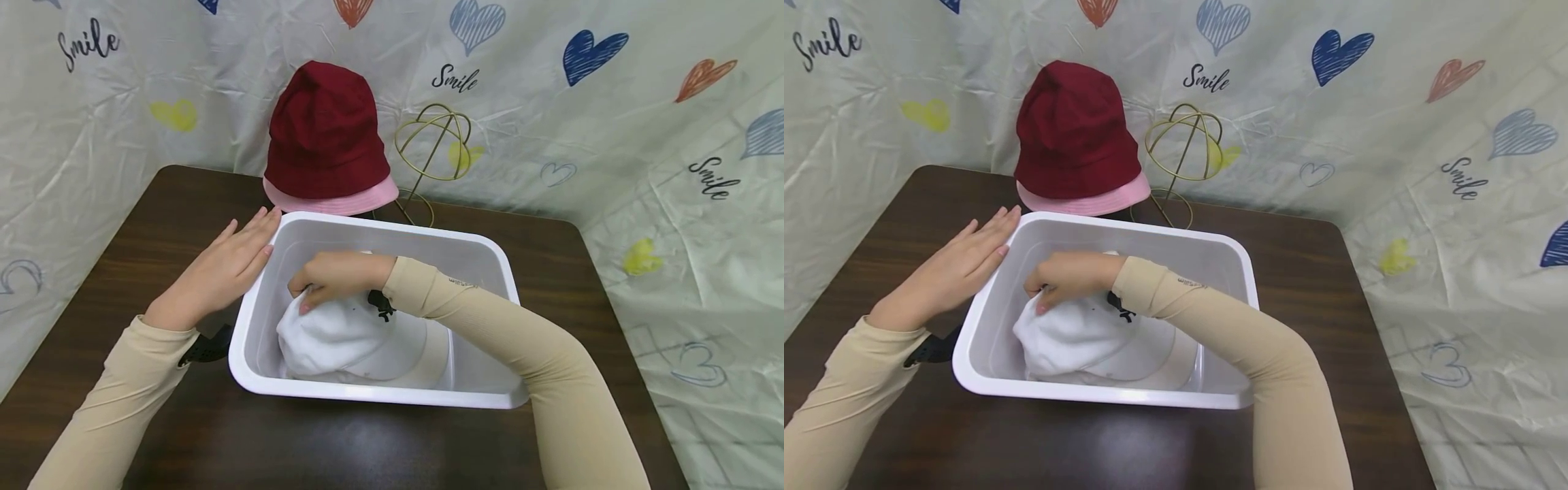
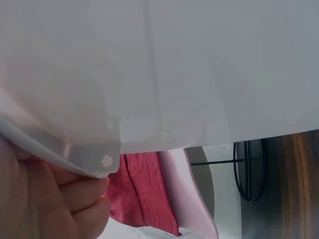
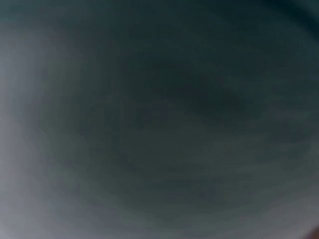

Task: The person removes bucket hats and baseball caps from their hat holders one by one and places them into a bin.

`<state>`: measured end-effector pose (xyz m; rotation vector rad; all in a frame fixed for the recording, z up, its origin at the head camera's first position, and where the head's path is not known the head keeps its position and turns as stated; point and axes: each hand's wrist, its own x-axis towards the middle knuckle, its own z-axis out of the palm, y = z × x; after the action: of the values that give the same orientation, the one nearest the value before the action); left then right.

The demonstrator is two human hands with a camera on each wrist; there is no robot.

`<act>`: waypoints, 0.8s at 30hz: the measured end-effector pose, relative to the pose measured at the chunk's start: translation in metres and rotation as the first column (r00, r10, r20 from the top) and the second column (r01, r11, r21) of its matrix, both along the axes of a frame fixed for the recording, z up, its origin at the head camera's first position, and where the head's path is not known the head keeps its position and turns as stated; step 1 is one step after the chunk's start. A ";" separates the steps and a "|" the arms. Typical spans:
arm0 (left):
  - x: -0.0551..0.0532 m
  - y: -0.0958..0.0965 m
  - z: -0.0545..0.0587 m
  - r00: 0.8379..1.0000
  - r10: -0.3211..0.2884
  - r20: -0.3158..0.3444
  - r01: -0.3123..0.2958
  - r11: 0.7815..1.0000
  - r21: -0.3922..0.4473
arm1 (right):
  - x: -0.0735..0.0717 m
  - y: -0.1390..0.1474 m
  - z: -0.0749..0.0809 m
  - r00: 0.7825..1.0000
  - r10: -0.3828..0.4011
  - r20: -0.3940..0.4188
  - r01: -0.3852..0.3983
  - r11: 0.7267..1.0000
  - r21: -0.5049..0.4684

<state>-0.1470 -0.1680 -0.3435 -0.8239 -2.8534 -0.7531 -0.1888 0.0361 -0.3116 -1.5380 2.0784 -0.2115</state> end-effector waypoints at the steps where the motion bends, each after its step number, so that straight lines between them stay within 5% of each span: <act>1: 0.000 0.000 0.000 1.000 0.000 0.000 0.000 1.000 -0.001 | 0.000 0.000 -0.002 1.000 -0.006 -0.006 0.006 1.000 -0.001; 13: -0.001 0.001 -0.001 1.000 0.003 -0.013 -0.004 1.000 -0.007 | -0.001 0.006 -0.022 0.999 -0.047 0.012 0.047 0.999 0.008; 24: 0.000 0.000 -0.001 1.000 0.003 -0.010 -0.003 1.000 -0.010 | 0.000 0.011 -0.015 0.997 -0.080 0.000 0.080 0.996 -0.047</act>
<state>-0.1474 -0.1679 -0.3447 -0.8217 -2.8518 -0.7331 -0.1887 0.0474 -0.3270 -1.4835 2.1534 -0.2905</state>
